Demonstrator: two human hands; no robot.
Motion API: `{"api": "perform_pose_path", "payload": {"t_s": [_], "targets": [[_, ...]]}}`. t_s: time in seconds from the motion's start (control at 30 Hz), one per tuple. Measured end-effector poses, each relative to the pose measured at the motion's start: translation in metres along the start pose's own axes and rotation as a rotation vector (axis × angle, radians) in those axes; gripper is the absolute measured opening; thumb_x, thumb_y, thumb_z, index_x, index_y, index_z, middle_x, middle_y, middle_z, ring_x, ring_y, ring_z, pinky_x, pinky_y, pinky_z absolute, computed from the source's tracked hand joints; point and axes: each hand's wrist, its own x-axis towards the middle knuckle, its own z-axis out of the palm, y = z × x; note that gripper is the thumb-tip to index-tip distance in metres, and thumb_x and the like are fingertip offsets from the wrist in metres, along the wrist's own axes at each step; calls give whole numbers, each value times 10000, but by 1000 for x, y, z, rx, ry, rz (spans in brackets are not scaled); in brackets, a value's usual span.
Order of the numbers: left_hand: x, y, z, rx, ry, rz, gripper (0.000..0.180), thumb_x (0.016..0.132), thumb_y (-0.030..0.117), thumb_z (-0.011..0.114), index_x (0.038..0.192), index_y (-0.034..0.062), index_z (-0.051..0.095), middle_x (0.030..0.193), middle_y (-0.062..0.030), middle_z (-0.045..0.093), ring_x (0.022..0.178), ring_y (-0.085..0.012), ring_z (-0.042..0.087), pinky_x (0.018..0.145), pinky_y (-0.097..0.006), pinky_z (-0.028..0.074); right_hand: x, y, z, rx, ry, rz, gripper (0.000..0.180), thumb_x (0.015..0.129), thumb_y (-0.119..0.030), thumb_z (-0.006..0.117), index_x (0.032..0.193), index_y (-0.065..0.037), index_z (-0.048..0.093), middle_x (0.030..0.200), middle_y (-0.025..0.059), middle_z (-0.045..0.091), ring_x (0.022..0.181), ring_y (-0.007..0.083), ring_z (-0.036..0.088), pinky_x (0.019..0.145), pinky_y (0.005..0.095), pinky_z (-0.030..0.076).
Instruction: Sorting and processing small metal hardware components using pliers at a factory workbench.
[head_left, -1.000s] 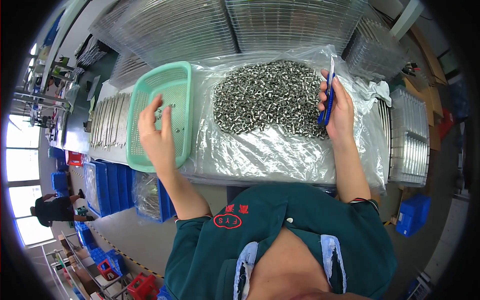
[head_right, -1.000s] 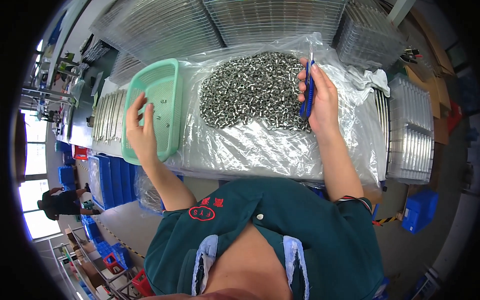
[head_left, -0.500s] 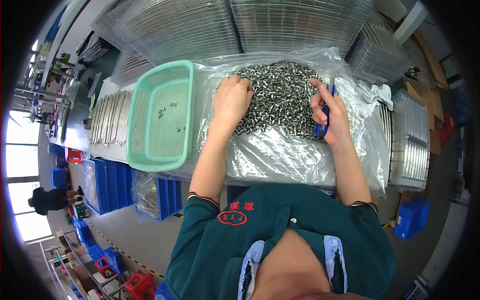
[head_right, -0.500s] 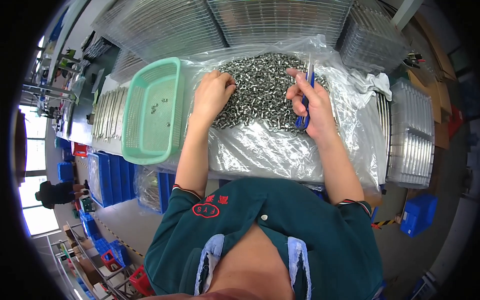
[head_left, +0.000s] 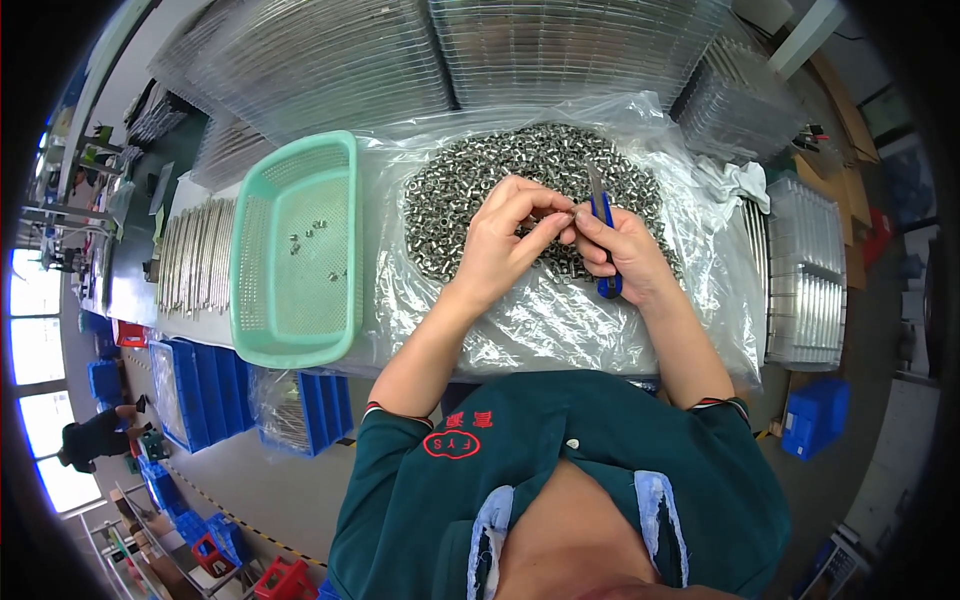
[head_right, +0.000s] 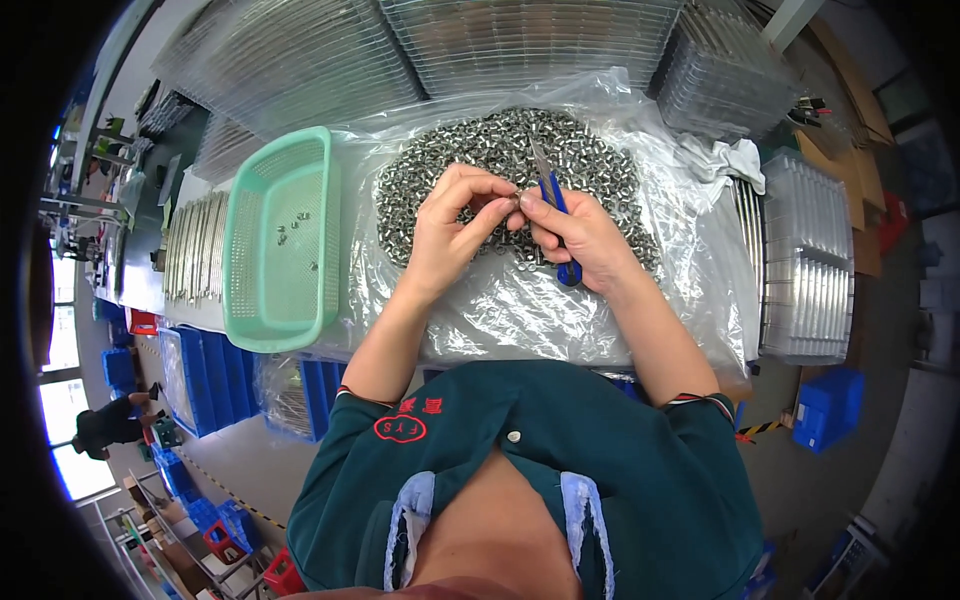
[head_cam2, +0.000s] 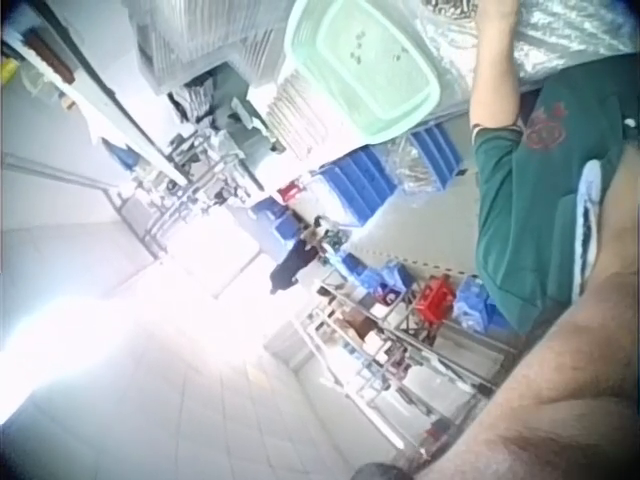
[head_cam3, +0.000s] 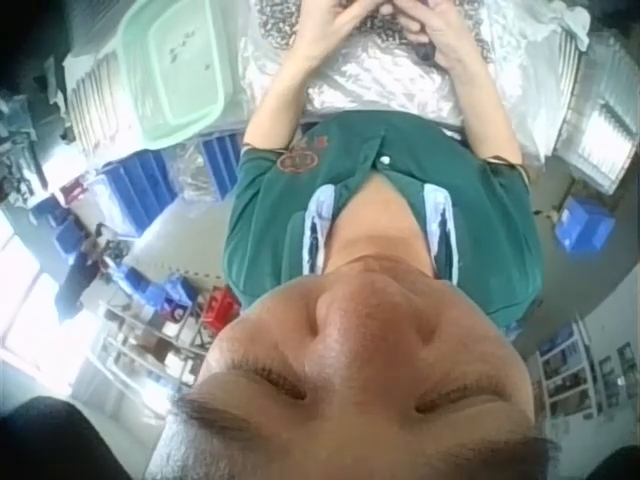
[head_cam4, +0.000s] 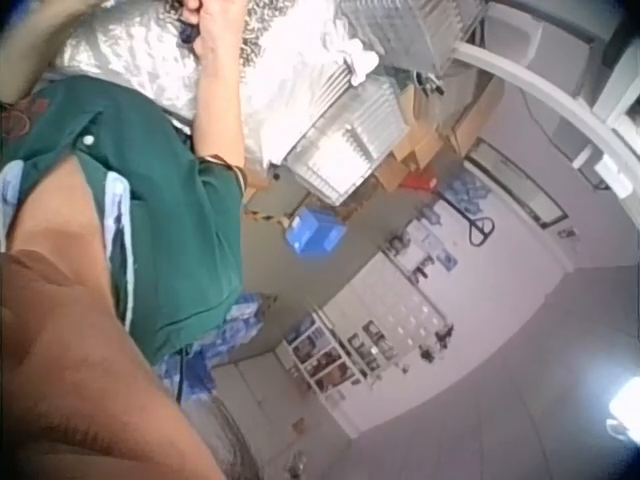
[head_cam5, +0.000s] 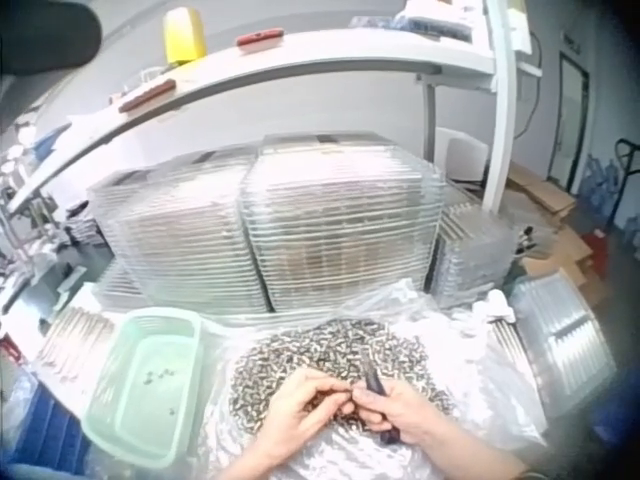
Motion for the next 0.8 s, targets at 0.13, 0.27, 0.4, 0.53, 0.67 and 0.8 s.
{"api": "perform_pose_path", "payload": {"t_s": [0.13, 0.27, 0.4, 0.53, 0.67, 0.8], "targets": [[-2, -1, 0, -77, -22, -87, 152, 755, 89, 646, 898, 42, 626, 852, -42, 552, 780, -132, 541, 598, -236, 445, 0, 2, 1, -18, 24, -10, 145, 865, -179, 548, 887, -35, 545, 764, 34, 592, 489, -9, 395, 383, 120, 283], [-2, 0, -2, -61, -49, -45, 159, 767, 86, 632, 921, 47, 629, 867, -47, 545, 772, -128, 541, 600, -225, 439, 0, 2, 1, -47, 42, -10, 149, 860, -186, 558, 871, -39, 540, 764, 33, 591, 498, -9, 402, 386, 119, 284], [-4, -3, -2, -83, -74, -64, 160, 771, 85, 627, 926, 46, 621, 882, -47, 539, 774, -119, 537, 601, -220, 434, 1, 4, 1, -44, 33, -18, 149, 854, -181, 567, 885, -37, 542, 764, 32, 590, 500, -8, 405, 388, 120, 287], [-5, -8, 1, -311, -14, -151, 161, 766, 83, 636, 918, 42, 604, 878, -42, 537, 772, -103, 531, 599, -212, 424, 0, 3, 5, -20, 63, -22, 153, 845, -170, 578, 909, -34, 547, 762, 28, 586, 503, -5, 407, 391, 121, 290], [-6, -9, 2, -290, -44, -143, 150, 764, 78, 642, 900, 35, 596, 867, -37, 538, 755, -96, 531, 595, -203, 420, 0, 3, 3, -4, 61, -44, 153, 839, -162, 585, 912, -33, 546, 747, 21, 576, 505, -3, 412, 394, 120, 290], [-5, -9, 3, -291, -51, -158, 153, 758, 76, 648, 895, 34, 596, 860, -33, 539, 737, -94, 533, 587, -201, 422, 0, 4, 2, -7, 69, -44, 148, 838, -162, 587, 904, -35, 548, 740, 20, 573, 503, -3, 413, 392, 120, 288]]}}
